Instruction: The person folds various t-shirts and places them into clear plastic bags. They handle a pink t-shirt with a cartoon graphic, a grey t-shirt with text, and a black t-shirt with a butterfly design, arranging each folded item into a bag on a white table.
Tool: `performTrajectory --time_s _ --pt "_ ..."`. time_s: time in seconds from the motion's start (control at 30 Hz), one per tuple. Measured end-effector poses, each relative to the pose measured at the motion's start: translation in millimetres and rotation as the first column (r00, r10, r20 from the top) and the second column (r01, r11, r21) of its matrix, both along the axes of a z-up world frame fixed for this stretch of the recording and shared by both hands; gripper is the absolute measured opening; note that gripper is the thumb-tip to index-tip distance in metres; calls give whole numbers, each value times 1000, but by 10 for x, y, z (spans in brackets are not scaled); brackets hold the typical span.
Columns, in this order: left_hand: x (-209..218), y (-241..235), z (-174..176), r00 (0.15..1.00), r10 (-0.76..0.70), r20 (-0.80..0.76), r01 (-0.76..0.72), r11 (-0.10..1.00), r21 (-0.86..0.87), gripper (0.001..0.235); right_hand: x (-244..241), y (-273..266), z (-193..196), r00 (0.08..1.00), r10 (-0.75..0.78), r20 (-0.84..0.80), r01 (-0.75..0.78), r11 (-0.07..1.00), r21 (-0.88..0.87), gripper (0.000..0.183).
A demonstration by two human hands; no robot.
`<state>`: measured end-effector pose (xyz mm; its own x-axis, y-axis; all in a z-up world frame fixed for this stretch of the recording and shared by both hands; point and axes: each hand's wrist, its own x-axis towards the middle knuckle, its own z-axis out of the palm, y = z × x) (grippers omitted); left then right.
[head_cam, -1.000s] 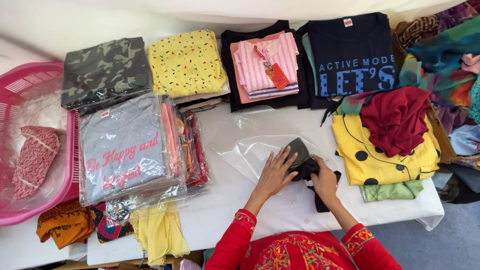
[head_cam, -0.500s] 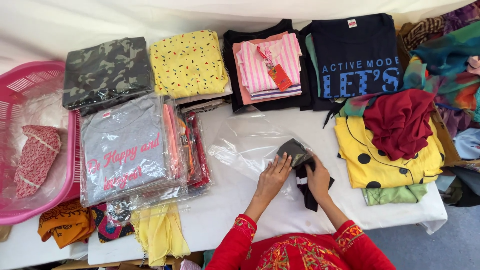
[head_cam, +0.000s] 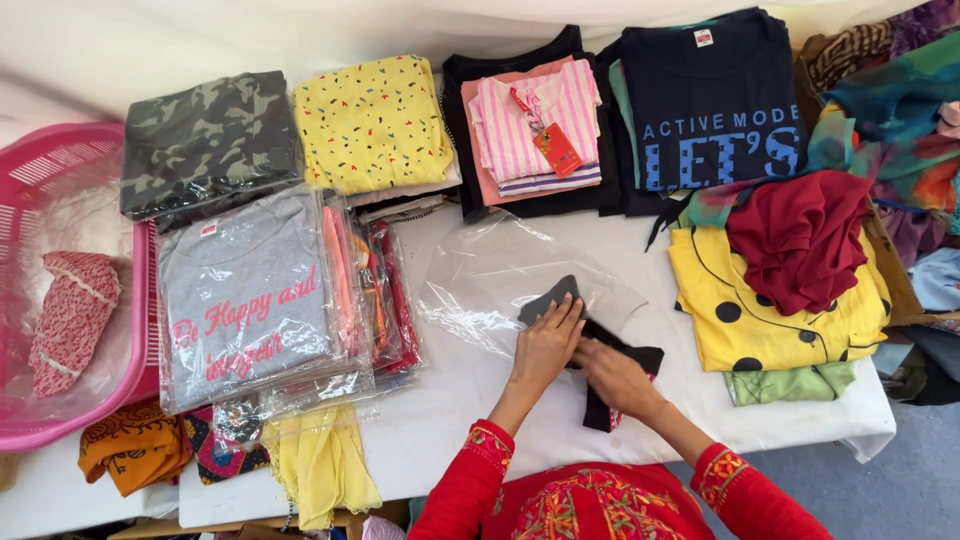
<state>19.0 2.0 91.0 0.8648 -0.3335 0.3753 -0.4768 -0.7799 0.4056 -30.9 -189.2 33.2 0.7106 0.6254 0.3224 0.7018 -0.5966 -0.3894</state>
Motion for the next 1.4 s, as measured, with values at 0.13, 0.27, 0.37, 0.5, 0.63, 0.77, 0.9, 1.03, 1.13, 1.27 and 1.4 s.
performTrajectory --time_s 0.13,0.27,0.37,0.5,0.63,0.77,0.9,1.03,1.13,1.27,1.4 --pt "-68 29 -51 1000 -4 -11 4 1000 -27 35 129 -109 -11 814 -280 -509 412 896 165 37" --pt "-97 68 -60 999 2 -33 -3 1000 -17 34 283 -123 506 952 -306 -21 305 952 -29 57" --pt "-111 60 -68 999 4 -37 -5 1000 -10 34 213 -160 345 927 -361 -104 363 932 1 60" --pt "-135 28 -90 999 1 -52 -3 1000 -30 34 114 -123 -119 688 -680 -253 713 698 63 38" --pt "-174 17 -236 1000 -4 -31 4 1000 20 36 16 -196 -876 922 -378 77 376 926 46 24" --pt "-235 0 -277 999 -17 -32 18 999 39 39 248 79 -317 981 -186 55 192 971 -144 41" --pt "-310 -27 -400 999 -51 -2 50 987 155 47 444 281 -304 957 -264 -124 194 894 -403 67" --pt "-396 -65 -621 996 -88 14 83 969 234 57 684 606 -131 996 60 67 -41 965 -259 79" --pt "-425 -84 -628 994 -97 -53 105 979 177 55 963 776 -326 906 180 383 -4 909 -417 78" --pt "-456 -34 -593 992 -90 -89 105 977 184 55 1235 887 -570 985 145 -92 -163 960 -228 91" --pt "-484 -39 -598 991 -110 -74 118 985 127 53 1162 862 -385 970 -235 -61 214 948 -237 88"
